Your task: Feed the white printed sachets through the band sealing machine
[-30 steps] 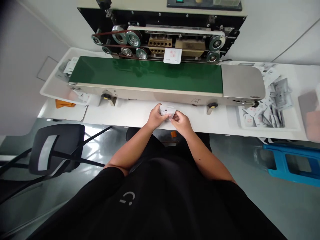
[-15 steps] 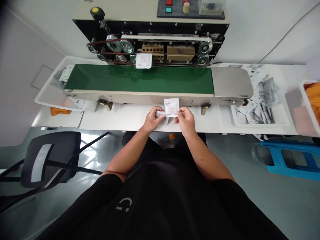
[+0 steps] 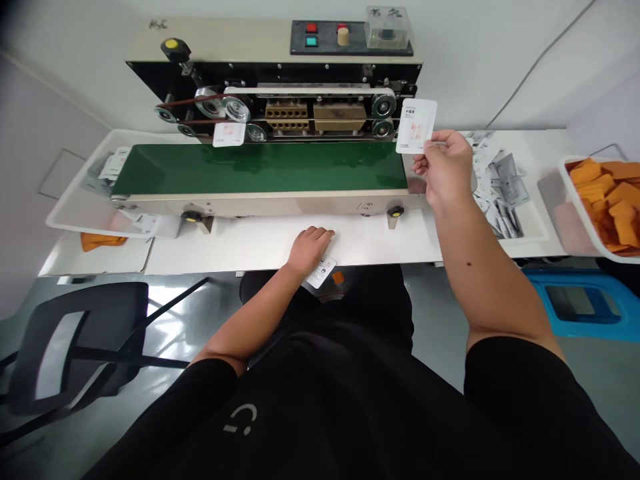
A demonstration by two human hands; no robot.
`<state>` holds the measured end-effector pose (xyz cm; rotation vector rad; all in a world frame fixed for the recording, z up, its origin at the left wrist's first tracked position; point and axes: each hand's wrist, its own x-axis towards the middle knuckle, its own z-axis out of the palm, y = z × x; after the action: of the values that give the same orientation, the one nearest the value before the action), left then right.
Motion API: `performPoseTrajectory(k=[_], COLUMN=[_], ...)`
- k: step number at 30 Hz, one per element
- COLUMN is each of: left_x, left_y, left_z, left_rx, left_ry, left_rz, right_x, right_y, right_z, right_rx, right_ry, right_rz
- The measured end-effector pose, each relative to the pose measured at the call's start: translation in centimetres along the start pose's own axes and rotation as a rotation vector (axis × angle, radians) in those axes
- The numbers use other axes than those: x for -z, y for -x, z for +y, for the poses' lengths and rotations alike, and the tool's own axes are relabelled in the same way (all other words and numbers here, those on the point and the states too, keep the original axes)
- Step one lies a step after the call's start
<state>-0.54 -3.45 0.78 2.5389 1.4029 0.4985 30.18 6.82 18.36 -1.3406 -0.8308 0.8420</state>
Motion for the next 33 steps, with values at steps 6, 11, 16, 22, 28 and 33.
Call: performPoseTrajectory(k=[6,11,16,22,28,33], left_x=[0.4,0.6,0.4,0.6,1.1,1.5], left_y=[-0.4,-1.3,-1.3,-1.2,-1.2,-1.2], left_z=[0.3,-0.4,-0.6,-0.3,0.0,0.2], left_rx=[-0.006,0.018,0.022,0.026,0.051,0.049], left_ry=[-0.135,-0.15,-0.169,-0.2,-0.203,-0.178], left_rz=[-0.052,-0.037,-0.023,-0.059,-0.073,-0.077], right_x=[-1.5,-2.9,-4.6,-8.4,-5.2,-0.8], right_y=[-1.0,-2.1,-2.2,-3.0,5.6,21.1], right_z=[-0.6,-1.3,-1.0,-0.1,1.8,10.1], right_rx=[-0.153,-0.199,-0.221,-0.249,0.245,-0.306], right_ry=[0.14,0.2,0.204,0.184,0.117,0.126], right_rz=[0.048,0.003,-0.065,-0.213,-0.165,-0.59])
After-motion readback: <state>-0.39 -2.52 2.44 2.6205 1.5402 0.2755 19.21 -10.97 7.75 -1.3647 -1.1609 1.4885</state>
